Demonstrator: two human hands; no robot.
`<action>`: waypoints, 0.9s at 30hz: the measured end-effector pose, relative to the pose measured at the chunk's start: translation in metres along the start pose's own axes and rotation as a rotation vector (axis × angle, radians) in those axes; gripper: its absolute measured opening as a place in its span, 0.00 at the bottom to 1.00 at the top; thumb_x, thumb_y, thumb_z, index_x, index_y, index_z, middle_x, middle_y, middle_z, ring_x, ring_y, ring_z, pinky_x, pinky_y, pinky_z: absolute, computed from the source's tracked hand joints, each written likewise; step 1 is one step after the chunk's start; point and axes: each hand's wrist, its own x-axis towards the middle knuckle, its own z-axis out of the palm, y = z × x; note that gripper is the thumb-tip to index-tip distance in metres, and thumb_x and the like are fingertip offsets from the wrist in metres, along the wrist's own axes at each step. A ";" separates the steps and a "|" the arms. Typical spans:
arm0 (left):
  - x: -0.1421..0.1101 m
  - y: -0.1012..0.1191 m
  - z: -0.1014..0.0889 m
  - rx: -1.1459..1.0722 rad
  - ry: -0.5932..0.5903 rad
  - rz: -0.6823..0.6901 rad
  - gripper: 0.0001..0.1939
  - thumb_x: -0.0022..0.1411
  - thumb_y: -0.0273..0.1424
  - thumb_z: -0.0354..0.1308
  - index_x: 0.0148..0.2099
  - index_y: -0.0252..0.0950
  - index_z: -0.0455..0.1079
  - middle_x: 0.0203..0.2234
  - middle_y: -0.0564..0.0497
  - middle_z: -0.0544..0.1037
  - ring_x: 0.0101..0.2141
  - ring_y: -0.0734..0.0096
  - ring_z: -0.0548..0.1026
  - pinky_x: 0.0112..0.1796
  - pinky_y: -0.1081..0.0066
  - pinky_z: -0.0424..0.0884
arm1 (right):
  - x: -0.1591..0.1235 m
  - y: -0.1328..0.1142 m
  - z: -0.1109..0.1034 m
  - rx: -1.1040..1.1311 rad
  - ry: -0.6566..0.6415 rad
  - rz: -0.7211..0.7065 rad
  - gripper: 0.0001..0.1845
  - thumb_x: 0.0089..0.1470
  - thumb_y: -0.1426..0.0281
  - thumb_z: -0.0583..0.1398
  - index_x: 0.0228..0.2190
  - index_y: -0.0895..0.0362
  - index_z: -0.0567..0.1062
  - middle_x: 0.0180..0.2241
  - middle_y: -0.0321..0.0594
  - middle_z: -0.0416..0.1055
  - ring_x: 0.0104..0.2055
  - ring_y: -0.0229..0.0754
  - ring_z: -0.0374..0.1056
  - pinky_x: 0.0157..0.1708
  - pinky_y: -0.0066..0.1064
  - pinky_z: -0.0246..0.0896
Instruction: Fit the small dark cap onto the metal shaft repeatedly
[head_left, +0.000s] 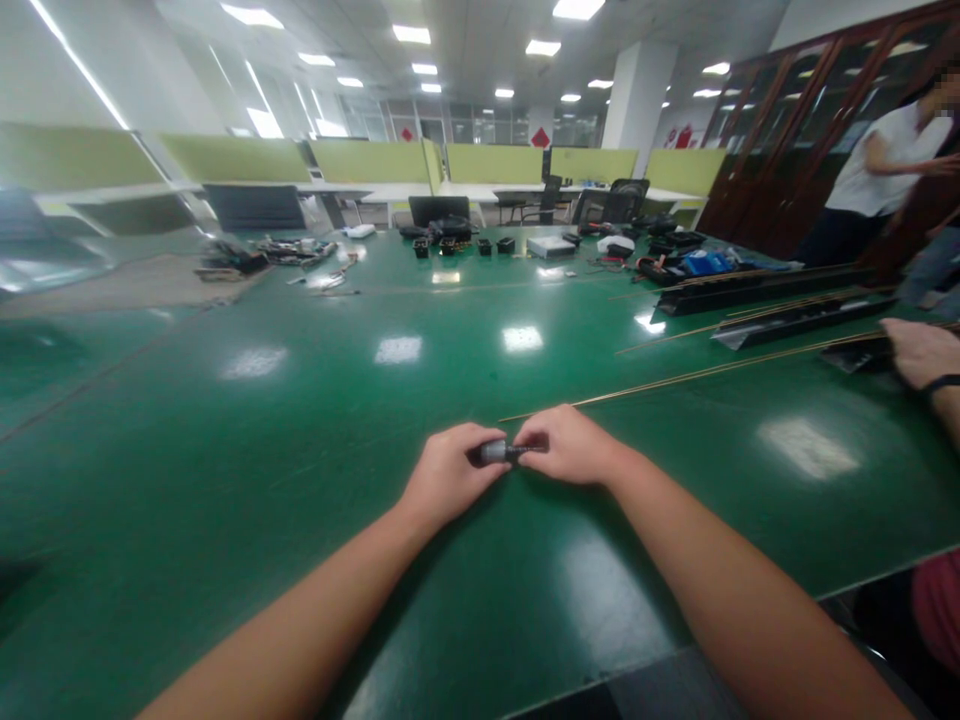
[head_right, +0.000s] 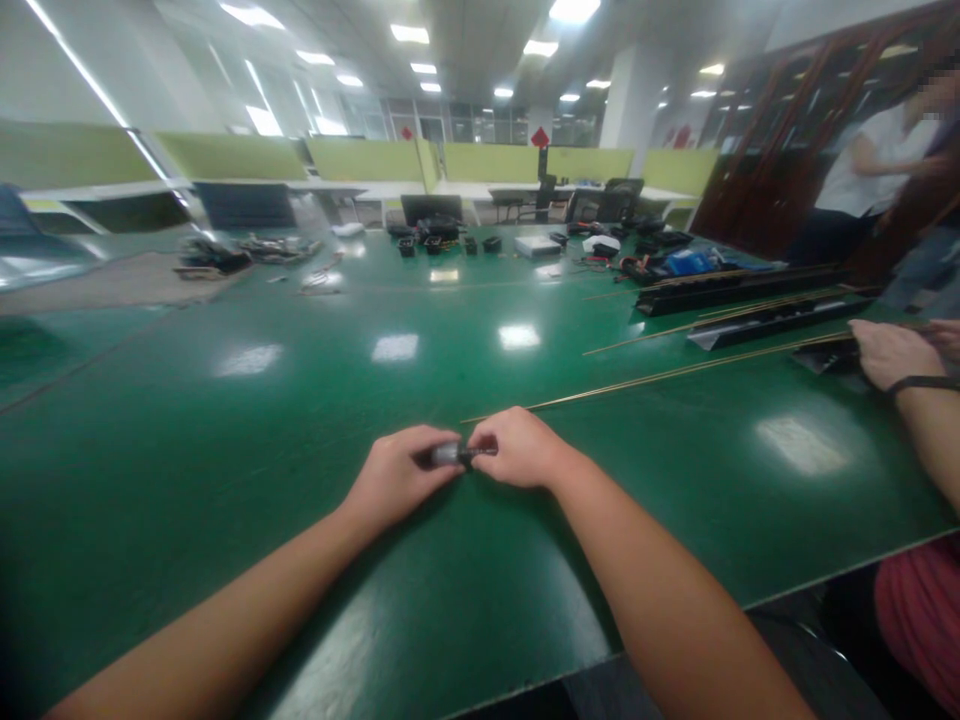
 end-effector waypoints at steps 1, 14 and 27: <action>0.000 0.000 0.000 0.002 0.001 0.002 0.13 0.53 0.31 0.67 0.43 0.41 0.77 0.37 0.52 0.80 0.37 0.68 0.77 0.41 0.70 0.72 | 0.000 0.000 0.000 0.000 -0.002 0.003 0.08 0.50 0.72 0.63 0.34 0.56 0.82 0.31 0.37 0.79 0.31 0.37 0.71 0.32 0.26 0.59; 0.000 -0.001 0.000 0.016 0.013 -0.012 0.13 0.53 0.31 0.68 0.43 0.41 0.77 0.36 0.53 0.80 0.36 0.67 0.77 0.42 0.69 0.72 | -0.001 0.000 -0.003 -0.015 0.003 0.016 0.08 0.49 0.73 0.63 0.33 0.56 0.82 0.30 0.37 0.79 0.29 0.37 0.70 0.30 0.26 0.58; 0.001 -0.001 -0.001 0.015 0.022 -0.034 0.13 0.53 0.31 0.68 0.43 0.41 0.77 0.37 0.52 0.81 0.36 0.67 0.78 0.43 0.68 0.73 | -0.002 0.002 -0.004 0.029 0.026 0.023 0.07 0.48 0.72 0.65 0.33 0.56 0.81 0.29 0.37 0.78 0.30 0.37 0.70 0.30 0.26 0.58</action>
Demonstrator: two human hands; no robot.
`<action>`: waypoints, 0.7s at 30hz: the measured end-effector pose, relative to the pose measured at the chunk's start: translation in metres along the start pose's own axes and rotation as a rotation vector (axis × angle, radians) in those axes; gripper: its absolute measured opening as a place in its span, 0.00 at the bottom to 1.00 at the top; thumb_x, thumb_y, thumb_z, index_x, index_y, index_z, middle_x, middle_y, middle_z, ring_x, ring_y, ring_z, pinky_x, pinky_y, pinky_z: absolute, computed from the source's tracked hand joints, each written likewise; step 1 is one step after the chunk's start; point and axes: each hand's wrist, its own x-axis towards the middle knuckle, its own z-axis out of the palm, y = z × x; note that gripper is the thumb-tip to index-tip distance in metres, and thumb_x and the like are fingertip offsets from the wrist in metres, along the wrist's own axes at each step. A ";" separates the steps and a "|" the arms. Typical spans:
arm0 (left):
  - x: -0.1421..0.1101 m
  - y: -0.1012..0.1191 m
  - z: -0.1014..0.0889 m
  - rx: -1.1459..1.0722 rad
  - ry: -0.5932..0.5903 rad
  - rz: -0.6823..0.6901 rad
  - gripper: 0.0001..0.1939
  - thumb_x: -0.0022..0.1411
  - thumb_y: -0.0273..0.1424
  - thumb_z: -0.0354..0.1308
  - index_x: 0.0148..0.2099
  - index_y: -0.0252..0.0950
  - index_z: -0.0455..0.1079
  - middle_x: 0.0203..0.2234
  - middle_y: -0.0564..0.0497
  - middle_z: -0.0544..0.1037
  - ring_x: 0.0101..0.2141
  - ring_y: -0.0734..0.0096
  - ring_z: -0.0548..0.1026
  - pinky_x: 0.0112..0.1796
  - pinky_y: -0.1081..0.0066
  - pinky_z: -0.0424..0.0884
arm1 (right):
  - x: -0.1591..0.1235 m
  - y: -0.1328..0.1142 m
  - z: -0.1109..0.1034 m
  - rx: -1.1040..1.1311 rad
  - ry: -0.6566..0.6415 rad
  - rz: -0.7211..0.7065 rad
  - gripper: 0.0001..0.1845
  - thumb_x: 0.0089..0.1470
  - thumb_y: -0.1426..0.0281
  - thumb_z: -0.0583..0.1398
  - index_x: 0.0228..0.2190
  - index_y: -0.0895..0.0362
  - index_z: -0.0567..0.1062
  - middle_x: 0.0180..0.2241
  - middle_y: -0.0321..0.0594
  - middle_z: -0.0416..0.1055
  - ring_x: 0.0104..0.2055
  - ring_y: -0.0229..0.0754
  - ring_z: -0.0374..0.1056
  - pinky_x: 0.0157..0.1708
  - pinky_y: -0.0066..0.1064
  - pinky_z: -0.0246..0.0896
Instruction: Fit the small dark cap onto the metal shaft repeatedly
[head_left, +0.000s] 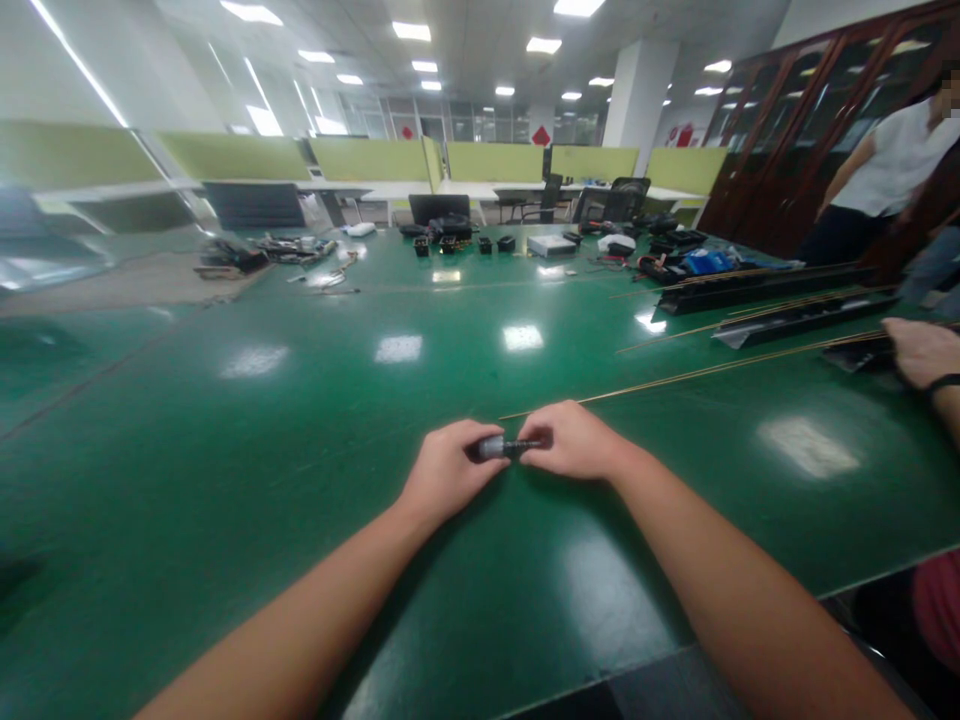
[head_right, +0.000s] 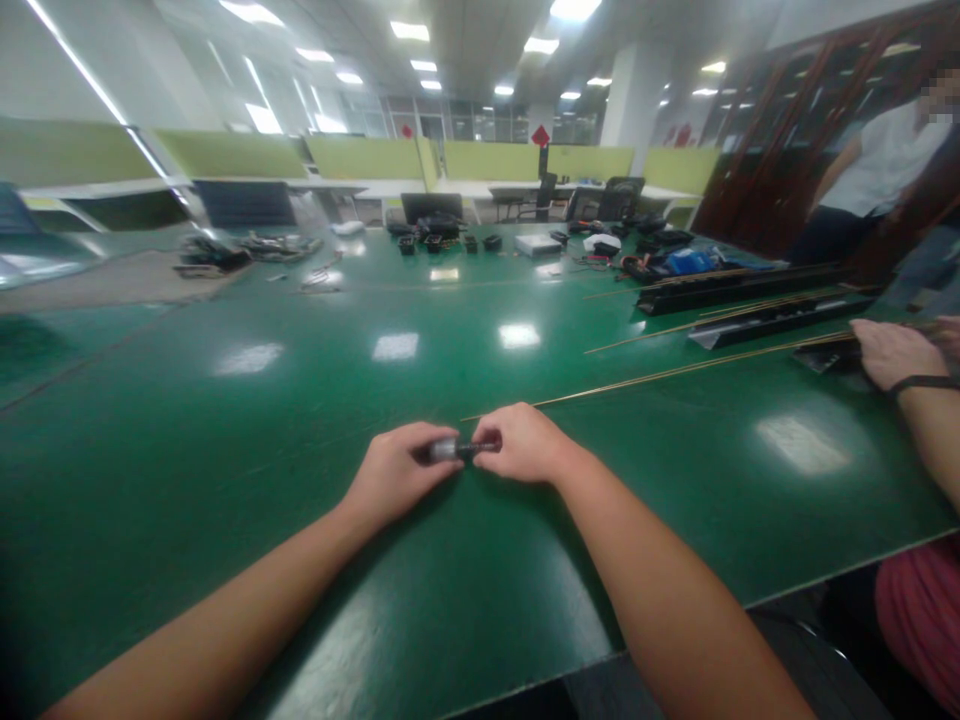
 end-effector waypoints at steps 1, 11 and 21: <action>0.000 0.000 0.000 0.001 -0.001 0.001 0.13 0.53 0.31 0.67 0.43 0.41 0.77 0.37 0.52 0.81 0.36 0.67 0.78 0.42 0.68 0.73 | 0.000 0.000 0.000 0.002 0.003 0.003 0.07 0.48 0.71 0.65 0.32 0.56 0.81 0.29 0.37 0.78 0.29 0.37 0.70 0.30 0.26 0.58; 0.000 -0.001 0.000 0.009 0.010 0.003 0.13 0.53 0.32 0.68 0.43 0.41 0.77 0.36 0.52 0.80 0.36 0.67 0.77 0.41 0.68 0.73 | 0.000 0.000 -0.002 -0.006 0.016 0.050 0.05 0.48 0.69 0.66 0.30 0.56 0.80 0.27 0.35 0.77 0.27 0.35 0.69 0.28 0.25 0.57; 0.000 0.000 -0.001 0.001 0.041 -0.010 0.14 0.52 0.30 0.67 0.43 0.40 0.77 0.38 0.51 0.80 0.38 0.65 0.77 0.43 0.67 0.73 | 0.001 0.000 -0.004 0.000 0.013 0.078 0.05 0.48 0.71 0.66 0.30 0.57 0.81 0.27 0.36 0.77 0.27 0.35 0.69 0.28 0.25 0.58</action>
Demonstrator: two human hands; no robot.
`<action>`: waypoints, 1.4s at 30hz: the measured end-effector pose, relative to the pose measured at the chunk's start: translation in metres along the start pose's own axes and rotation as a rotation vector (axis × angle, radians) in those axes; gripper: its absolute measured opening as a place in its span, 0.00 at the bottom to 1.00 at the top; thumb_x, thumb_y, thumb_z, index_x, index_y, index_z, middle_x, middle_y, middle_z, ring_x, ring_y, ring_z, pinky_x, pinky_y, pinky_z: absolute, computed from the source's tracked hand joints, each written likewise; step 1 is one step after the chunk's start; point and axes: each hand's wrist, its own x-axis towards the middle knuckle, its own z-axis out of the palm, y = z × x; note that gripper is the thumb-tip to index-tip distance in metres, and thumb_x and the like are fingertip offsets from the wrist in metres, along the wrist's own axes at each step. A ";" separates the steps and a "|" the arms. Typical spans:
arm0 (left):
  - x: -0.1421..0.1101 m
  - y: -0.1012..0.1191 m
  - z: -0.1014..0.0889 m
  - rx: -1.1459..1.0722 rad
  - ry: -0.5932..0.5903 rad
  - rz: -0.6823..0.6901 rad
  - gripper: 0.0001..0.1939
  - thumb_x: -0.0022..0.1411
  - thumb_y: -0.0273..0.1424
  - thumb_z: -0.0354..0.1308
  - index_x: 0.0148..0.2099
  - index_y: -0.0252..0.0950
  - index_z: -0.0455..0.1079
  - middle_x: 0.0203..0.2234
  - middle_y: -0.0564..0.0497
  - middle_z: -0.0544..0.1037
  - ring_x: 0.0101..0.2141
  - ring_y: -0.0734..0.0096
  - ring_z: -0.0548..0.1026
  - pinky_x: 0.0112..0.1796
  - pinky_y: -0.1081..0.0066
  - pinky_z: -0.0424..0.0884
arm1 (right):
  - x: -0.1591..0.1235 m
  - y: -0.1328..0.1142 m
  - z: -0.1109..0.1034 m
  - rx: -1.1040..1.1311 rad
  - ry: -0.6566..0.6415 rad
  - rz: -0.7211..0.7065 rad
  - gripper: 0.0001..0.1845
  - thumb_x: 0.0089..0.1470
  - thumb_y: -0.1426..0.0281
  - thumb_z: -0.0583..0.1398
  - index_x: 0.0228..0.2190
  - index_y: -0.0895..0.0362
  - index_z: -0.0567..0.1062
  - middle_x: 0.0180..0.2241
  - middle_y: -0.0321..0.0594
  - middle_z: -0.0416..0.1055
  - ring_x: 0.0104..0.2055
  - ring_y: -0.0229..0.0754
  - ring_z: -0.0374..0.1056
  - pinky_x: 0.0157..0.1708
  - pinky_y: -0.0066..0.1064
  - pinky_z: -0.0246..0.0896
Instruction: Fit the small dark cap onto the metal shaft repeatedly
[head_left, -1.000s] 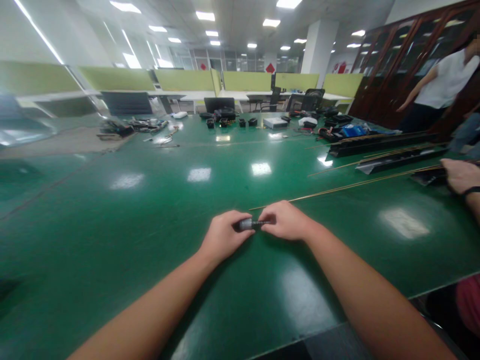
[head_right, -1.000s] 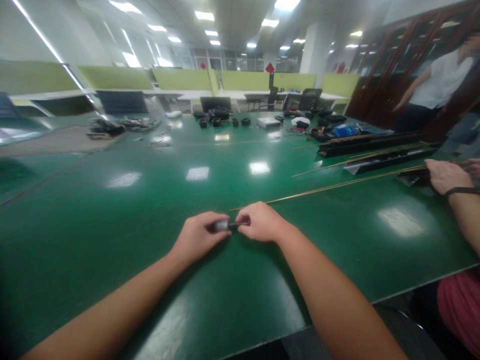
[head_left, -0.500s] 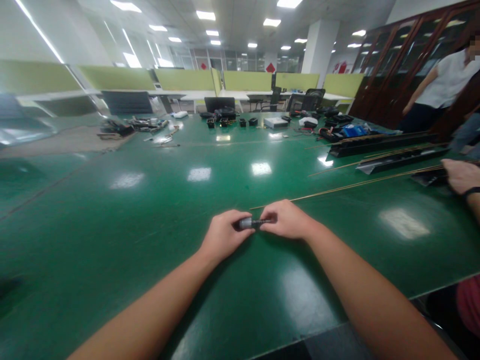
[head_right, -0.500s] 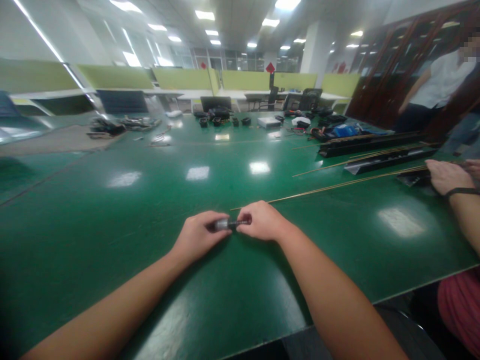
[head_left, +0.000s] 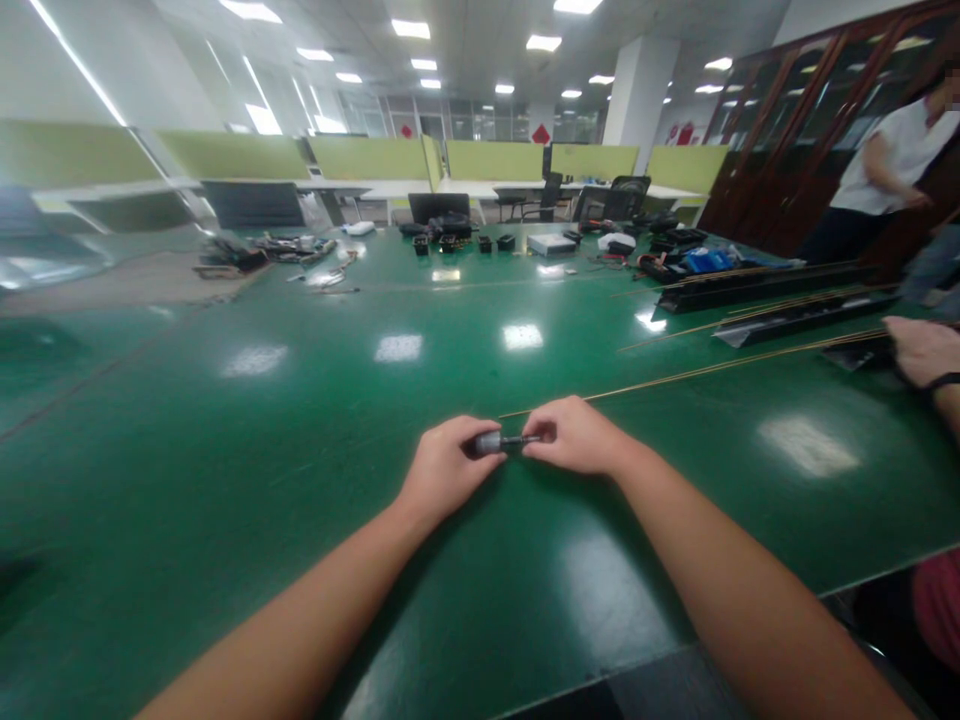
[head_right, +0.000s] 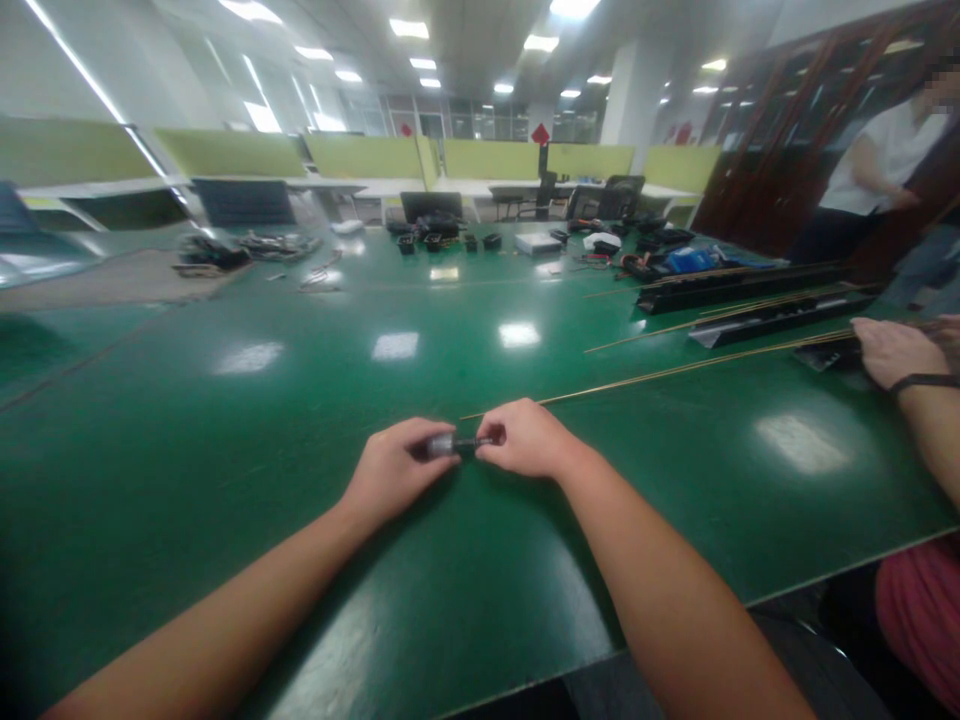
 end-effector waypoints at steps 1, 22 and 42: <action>0.000 0.000 0.000 -0.002 0.004 0.001 0.13 0.52 0.29 0.66 0.43 0.40 0.77 0.38 0.51 0.80 0.38 0.65 0.77 0.43 0.67 0.73 | 0.000 0.001 0.000 0.002 0.000 0.001 0.05 0.48 0.70 0.66 0.30 0.57 0.81 0.27 0.36 0.77 0.27 0.35 0.69 0.28 0.25 0.58; 0.000 0.000 -0.002 -0.002 0.016 -0.045 0.15 0.52 0.31 0.69 0.44 0.41 0.77 0.37 0.52 0.80 0.37 0.66 0.77 0.41 0.68 0.72 | -0.003 0.005 -0.014 0.002 -0.011 0.035 0.07 0.46 0.71 0.65 0.31 0.57 0.81 0.27 0.37 0.77 0.27 0.37 0.71 0.29 0.26 0.61; 0.001 0.008 -0.027 -0.270 0.006 -0.330 0.23 0.64 0.49 0.52 0.48 0.36 0.72 0.35 0.48 0.79 0.35 0.63 0.76 0.42 0.64 0.70 | 0.000 0.032 -0.025 0.178 -0.259 0.236 0.14 0.40 0.65 0.69 0.30 0.59 0.80 0.28 0.37 0.78 0.30 0.39 0.72 0.29 0.26 0.63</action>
